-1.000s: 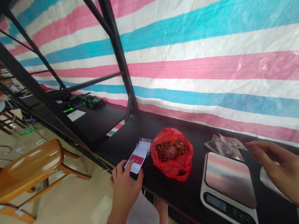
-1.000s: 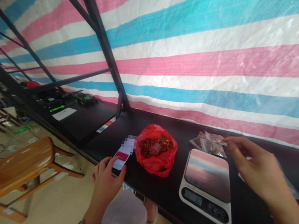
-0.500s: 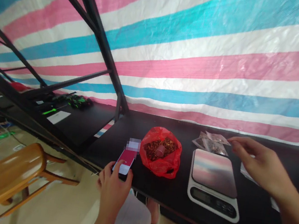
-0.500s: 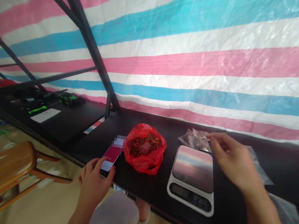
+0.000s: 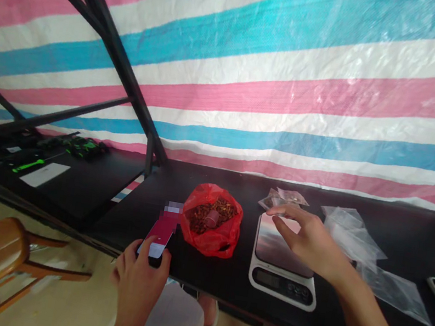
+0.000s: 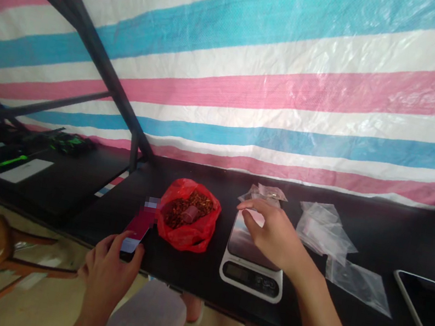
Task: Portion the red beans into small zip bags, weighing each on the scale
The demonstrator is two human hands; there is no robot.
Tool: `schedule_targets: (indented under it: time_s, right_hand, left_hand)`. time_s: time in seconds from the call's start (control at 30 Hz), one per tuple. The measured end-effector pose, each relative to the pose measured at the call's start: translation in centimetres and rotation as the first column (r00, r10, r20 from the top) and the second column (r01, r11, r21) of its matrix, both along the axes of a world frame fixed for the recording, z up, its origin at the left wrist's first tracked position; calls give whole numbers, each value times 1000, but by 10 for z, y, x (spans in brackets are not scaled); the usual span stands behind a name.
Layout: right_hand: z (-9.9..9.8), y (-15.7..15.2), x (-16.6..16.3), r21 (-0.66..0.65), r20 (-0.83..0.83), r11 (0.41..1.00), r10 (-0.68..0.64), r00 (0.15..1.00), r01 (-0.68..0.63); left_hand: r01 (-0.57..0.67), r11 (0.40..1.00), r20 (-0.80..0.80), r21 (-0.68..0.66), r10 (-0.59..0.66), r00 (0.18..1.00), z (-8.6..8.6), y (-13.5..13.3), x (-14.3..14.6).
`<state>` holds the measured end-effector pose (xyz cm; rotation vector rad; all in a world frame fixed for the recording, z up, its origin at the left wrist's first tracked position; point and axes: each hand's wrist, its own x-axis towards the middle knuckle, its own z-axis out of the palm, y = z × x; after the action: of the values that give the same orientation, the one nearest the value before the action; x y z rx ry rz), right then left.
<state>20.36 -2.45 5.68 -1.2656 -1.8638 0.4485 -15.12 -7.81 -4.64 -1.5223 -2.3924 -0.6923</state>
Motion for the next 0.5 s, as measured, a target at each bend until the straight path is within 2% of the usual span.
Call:
schedule_targets:
  time_s: [0.17, 0.5]
  right_hand:
    - [-2, 0, 0, -1, 18, 1000, -2, 1000, 2]
    - [-1, 3, 15, 5, -14, 998, -70, 997, 70]
  left_hand:
    - [-21, 1000, -4, -16, 21, 1000, 5, -1, 7]
    - [-14, 1000, -12, 24, 14, 1000, 0, -1, 4]
